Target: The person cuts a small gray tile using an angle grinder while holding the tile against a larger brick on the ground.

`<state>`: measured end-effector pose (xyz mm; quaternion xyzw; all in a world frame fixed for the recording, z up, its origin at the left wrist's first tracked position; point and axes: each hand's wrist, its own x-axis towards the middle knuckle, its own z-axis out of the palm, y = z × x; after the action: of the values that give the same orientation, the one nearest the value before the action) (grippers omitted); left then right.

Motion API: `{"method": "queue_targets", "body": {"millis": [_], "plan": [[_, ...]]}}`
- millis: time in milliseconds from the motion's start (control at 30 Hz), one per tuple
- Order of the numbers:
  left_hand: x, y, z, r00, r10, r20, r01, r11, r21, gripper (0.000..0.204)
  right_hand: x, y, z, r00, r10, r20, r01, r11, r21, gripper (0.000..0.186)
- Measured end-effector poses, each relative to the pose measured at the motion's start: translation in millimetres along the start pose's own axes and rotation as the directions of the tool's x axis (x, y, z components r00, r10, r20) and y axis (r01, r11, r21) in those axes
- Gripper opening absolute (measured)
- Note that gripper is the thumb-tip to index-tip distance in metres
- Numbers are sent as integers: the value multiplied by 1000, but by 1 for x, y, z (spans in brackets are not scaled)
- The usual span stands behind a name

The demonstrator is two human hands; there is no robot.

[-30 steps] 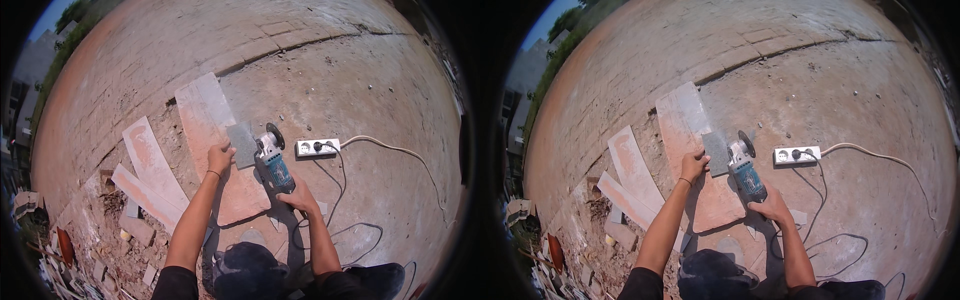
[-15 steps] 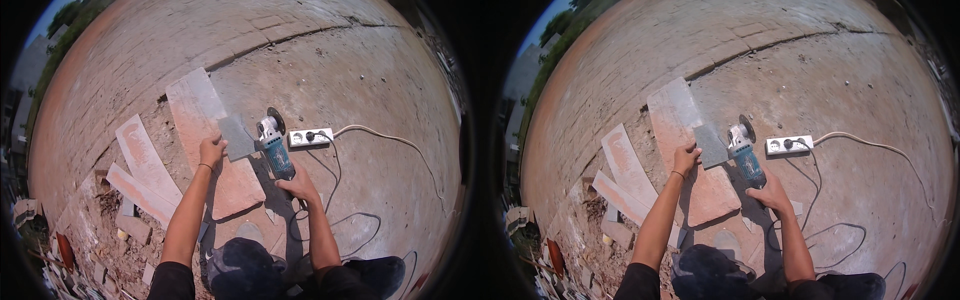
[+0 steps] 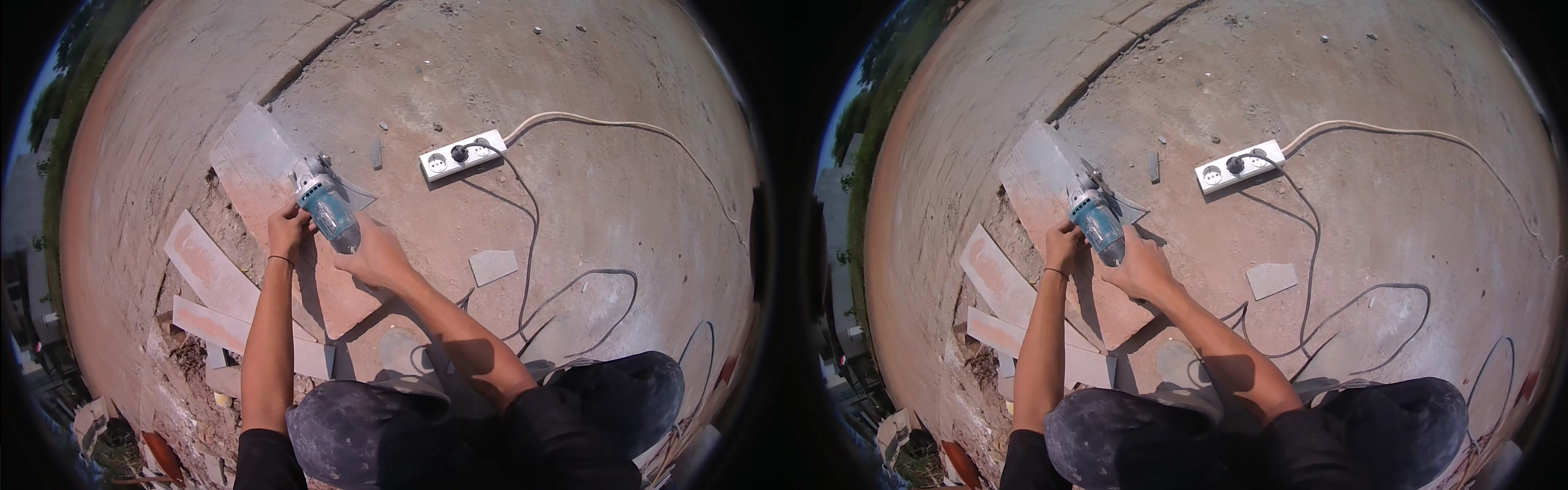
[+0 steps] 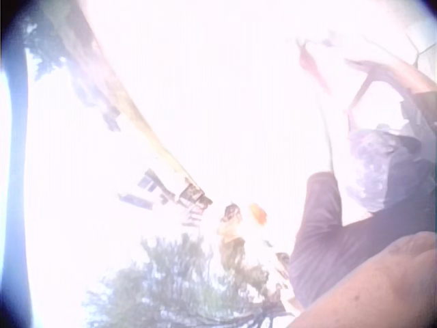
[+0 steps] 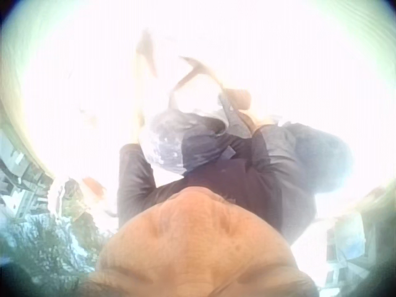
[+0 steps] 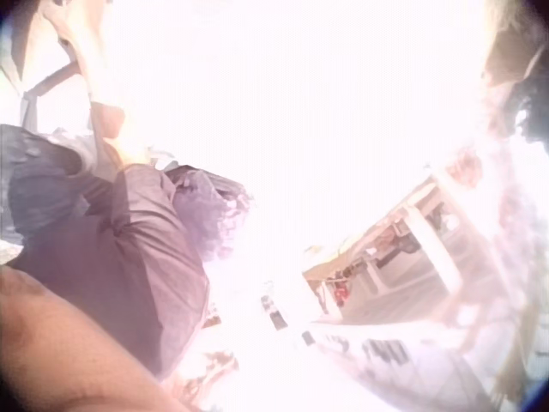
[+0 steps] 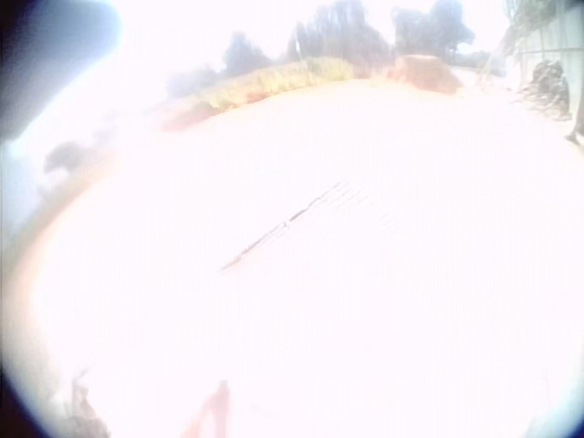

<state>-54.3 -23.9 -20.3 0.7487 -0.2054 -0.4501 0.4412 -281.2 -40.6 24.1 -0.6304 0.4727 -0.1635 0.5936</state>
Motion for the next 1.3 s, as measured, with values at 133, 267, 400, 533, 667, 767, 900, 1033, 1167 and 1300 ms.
{"method": "queue_targets", "body": {"millis": [133,267,400,533,667,767,900,1033,1167,1300], "plan": [[3,-2,-4,999,24,-39,-19,993,119,20,2,1,4,1000,-1,15,1,999,36,74],[11,-9,-16,998,49,-30,-46,995,92,17,5,6,13,1000,-29,1,29,995,92,69],[14,-11,-14,999,40,-30,-37,995,96,18,7,7,16,1000,2,-9,-1,994,106,67],[16,-12,-16,998,63,-25,-60,993,102,21,6,2,16,1000,7,5,-7,993,121,68],[12,-8,-10,998,66,9,-66,987,146,23,6,12,10,1000,-16,-8,17,998,63,68],[12,-7,-11,1000,15,-5,-15,995,96,32,1,17,-6,998,-46,30,46,999,11,73],[17,-12,-16,1000,23,-9,-22,997,68,45,-6,26,-17,993,-77,87,82,995,-52,74],[14,-11,-12,999,28,-29,-27,998,53,46,-12,31,-24,989,-116,93,123,990,-74,69],[10,-6,-6,997,48,-53,-45,997,68,46,-14,34,-32,989,-86,123,102,987,-128,69],[8,-4,-4,999,34,-40,-30,996,85,47,-13,38,-37,987,-68,143,94,979,-179,72]]}}
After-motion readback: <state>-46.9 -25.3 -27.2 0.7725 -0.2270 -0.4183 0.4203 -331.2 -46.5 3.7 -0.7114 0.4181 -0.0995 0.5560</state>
